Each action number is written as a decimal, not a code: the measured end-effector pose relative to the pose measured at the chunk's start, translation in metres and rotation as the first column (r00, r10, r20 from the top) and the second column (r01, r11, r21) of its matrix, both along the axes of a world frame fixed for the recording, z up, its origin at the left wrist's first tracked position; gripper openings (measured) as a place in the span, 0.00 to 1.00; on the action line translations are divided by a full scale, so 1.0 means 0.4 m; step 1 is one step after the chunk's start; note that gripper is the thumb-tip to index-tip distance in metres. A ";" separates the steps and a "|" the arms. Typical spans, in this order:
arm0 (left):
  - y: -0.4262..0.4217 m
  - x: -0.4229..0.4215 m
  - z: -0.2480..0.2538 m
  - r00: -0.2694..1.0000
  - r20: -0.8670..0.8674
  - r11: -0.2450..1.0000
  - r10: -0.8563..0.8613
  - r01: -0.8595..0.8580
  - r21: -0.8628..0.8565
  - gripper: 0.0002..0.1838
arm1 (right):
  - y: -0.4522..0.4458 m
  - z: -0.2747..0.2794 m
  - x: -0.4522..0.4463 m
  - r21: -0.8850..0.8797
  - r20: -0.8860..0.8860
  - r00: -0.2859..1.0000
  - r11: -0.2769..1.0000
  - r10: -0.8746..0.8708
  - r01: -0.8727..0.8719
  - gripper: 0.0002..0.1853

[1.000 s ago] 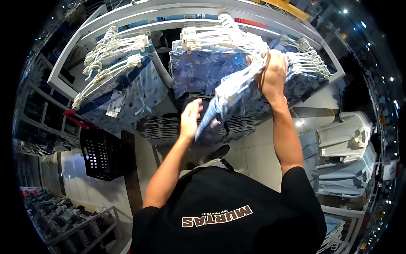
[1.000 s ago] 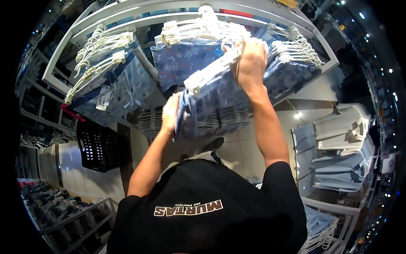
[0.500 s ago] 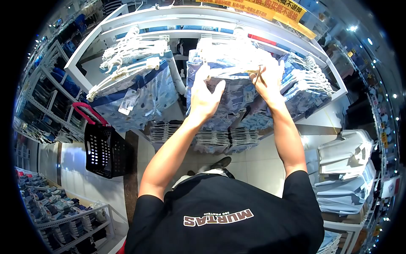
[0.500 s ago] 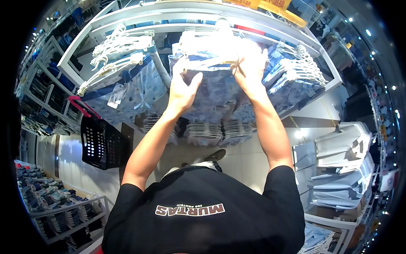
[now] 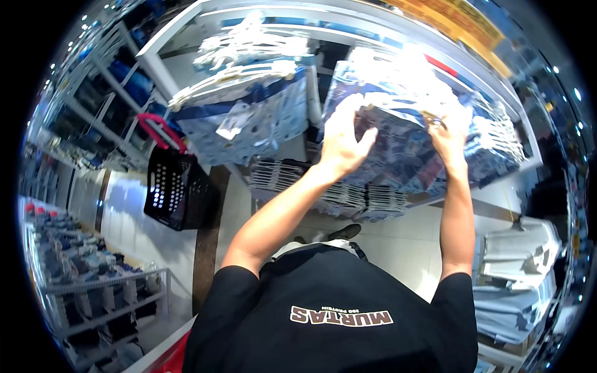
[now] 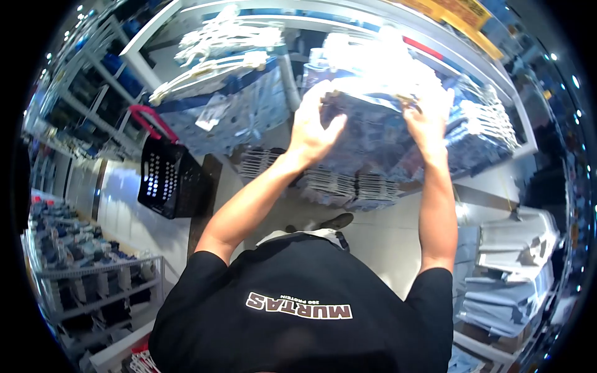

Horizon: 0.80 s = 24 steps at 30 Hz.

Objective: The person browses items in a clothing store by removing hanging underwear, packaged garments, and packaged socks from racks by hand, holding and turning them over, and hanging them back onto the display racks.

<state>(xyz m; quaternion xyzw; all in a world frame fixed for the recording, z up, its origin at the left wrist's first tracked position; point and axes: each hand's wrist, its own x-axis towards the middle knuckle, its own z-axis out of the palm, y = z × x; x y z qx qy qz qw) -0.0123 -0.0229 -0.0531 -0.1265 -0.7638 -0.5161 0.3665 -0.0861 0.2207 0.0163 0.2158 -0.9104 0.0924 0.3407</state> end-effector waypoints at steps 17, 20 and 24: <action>-0.105 0.182 -0.170 0.954 0.271 0.942 -0.126 0.029 0.333 0.09 | -0.145 -0.060 0.225 -0.367 -0.265 0.963 0.918 0.050 -0.149 0.18; -0.163 0.218 -0.241 0.917 0.398 0.878 0.002 -0.193 0.439 0.07 | -0.207 -0.170 0.308 -0.427 -0.060 0.936 0.839 0.346 -0.337 0.11; -0.340 0.246 -0.334 0.825 0.528 0.758 0.201 -0.473 0.449 0.08 | -0.286 -0.341 0.362 -0.579 0.329 0.799 0.776 0.504 -0.250 0.09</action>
